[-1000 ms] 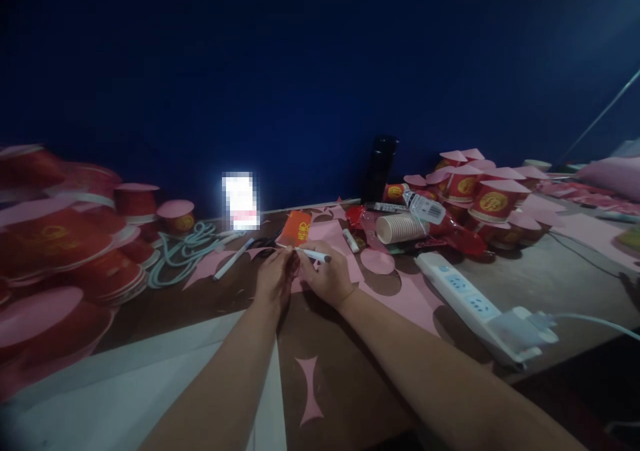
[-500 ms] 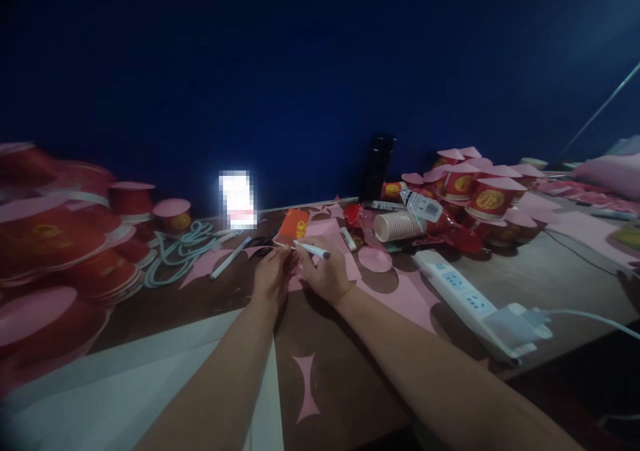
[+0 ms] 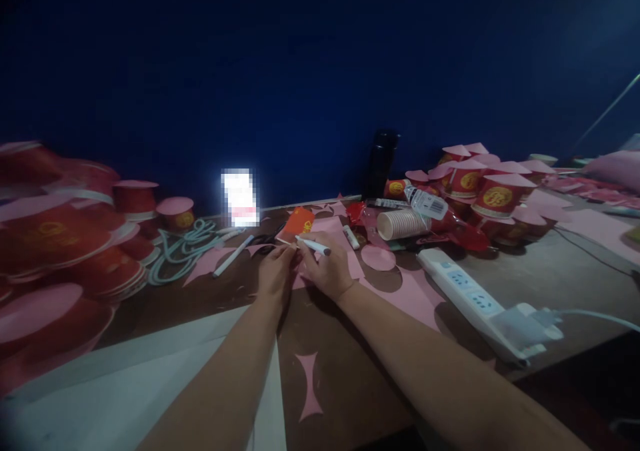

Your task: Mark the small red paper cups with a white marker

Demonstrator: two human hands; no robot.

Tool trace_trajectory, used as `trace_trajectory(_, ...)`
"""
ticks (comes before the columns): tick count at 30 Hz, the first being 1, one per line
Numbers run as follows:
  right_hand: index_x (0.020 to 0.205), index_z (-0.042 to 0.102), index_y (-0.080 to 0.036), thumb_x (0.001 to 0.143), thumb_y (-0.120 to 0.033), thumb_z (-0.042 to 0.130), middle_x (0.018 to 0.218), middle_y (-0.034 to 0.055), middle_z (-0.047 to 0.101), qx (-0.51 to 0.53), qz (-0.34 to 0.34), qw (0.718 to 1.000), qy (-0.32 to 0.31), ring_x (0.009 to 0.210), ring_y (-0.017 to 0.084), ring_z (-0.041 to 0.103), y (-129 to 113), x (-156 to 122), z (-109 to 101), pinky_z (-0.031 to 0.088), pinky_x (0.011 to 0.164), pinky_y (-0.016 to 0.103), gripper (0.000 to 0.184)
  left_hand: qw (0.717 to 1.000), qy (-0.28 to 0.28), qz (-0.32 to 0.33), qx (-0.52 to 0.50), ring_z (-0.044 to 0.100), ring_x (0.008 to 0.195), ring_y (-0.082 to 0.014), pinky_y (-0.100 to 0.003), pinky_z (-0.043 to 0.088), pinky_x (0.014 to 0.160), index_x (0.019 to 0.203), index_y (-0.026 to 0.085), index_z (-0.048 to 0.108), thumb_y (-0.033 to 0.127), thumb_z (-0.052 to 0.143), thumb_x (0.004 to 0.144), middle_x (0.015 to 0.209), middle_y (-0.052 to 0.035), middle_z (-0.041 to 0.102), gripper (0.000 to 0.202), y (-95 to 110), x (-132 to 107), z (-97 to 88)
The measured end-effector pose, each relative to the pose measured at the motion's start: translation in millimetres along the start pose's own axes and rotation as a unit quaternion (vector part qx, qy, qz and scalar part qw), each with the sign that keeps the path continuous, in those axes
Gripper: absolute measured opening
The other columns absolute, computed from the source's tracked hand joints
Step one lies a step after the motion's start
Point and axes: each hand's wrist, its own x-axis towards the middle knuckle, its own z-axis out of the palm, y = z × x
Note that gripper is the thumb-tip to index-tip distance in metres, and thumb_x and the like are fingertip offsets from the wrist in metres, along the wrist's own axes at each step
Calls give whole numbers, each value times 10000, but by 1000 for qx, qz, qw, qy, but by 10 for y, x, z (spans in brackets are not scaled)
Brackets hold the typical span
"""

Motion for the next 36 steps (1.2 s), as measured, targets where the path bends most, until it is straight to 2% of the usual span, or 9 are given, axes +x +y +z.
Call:
trace_trajectory(3,981,627,-206,876,-269,530,953,59,691,-3,2,1000,-11,916,181,644,-6,2,-5,517,845,345,156,999,11,13,33,554,574,-88,-218,458,647,632,143,677,262,693,577,607,8,627,133,38,-26,6)
trace_trajectory(8,965,636,-202,875,-265,531,956,65,693,-15,-11,1000,2,930,185,642,-33,10,-14,507,864,349,152,999,-5,24,30,550,565,-96,-231,456,644,620,148,672,301,683,586,588,8,615,158,3,-2,-14)
trace_trajectory(12,930,635,-192,871,-269,534,908,63,702,-17,-3,1000,-12,897,181,654,-52,11,-19,514,845,335,140,997,15,40,67,543,573,-102,-228,450,623,625,147,673,289,672,580,600,6,618,149,-3,0,-20)
trace_trajectory(17,988,638,-200,873,-252,533,959,60,703,2,-15,1000,-3,935,178,653,-43,23,-19,506,882,341,164,996,9,34,86,553,599,-111,-233,451,655,655,147,686,327,672,595,605,8,614,191,28,-37,-10)
trace_trajectory(22,955,647,-202,868,-267,538,945,58,704,-1,-3,1000,-9,920,181,655,-52,28,-16,515,870,345,154,986,4,63,154,531,598,-110,-194,408,598,650,163,705,278,648,628,578,18,598,130,48,-44,-29)
trace_trajectory(29,948,640,-200,871,-271,530,950,63,699,-5,-1,1000,-4,927,185,646,-55,23,-14,513,873,354,152,979,2,85,185,514,583,-106,-182,377,567,630,173,704,258,636,647,564,26,594,110,53,-41,-46)
trace_trajectory(32,946,641,-195,869,-275,535,941,67,701,-5,2,1000,-9,916,190,648,-46,21,-7,516,859,351,154,980,-7,87,176,518,590,-102,-182,382,573,644,172,705,259,631,659,576,29,594,115,20,-25,-60)
trace_trajectory(36,980,637,-198,875,-259,529,972,64,696,1,-3,1000,-5,951,187,638,-58,27,-14,504,888,356,163,994,-22,53,92,552,600,-99,-200,430,632,681,160,703,268,670,645,605,23,612,118,-37,0,-50)
